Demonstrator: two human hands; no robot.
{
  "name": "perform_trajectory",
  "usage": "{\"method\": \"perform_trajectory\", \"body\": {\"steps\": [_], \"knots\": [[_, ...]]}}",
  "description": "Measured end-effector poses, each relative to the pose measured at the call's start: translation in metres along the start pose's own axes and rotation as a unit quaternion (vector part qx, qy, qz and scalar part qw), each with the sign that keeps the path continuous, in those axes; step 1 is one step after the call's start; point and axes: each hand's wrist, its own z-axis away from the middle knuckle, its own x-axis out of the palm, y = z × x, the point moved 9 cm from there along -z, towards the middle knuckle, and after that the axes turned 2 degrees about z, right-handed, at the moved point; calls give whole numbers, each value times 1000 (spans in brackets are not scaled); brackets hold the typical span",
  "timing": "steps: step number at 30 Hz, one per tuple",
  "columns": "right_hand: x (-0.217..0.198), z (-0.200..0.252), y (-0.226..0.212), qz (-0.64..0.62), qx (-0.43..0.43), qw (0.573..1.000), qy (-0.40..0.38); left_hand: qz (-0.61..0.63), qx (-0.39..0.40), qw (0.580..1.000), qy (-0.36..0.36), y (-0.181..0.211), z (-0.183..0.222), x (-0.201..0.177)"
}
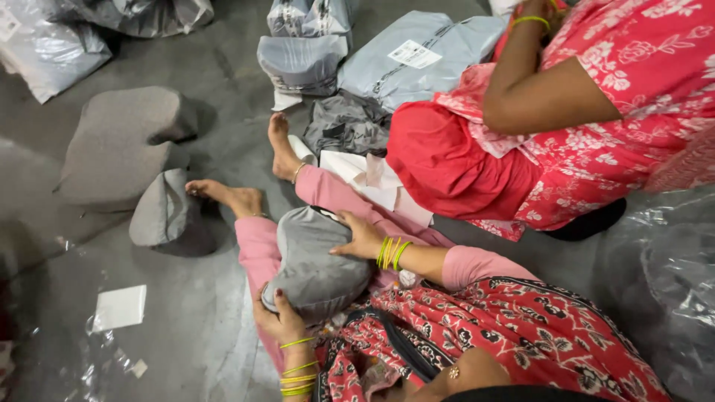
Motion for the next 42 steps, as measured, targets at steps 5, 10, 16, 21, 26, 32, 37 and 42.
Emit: {"method": "perform_trajectory", "body": {"steps": [5, 10, 16, 21, 26, 32, 37, 42], "knots": [[-20, 2, -4, -114, 5, 991, 67, 78, -5, 997, 23, -22, -15, -14], [-55, -14, 18, -255, 58, 964, 45, 257, 70, 959, -93, 15, -60, -2], [-31, -9, 51, -394, 11, 917, -60, 413, -178, 866, -220, -89, -55, 78], [-75, 12, -23, -228, -60, 967, 92, -81, 236, 952, -175, 67, -21, 76], [-75, 30, -81, -80, -163, 977, 110, -110, 120, 962, -220, 70, -3, 104], [-91, 51, -127, 17, -230, 969, 87, -132, 112, 946, -274, 45, 14, 101], [-59, 59, -122, 116, -270, 955, 34, -74, 171, 908, -375, 69, 50, 97], [-85, 51, -163, 22, -314, 949, -27, -45, 142, 896, -417, 38, 68, 62]]}}
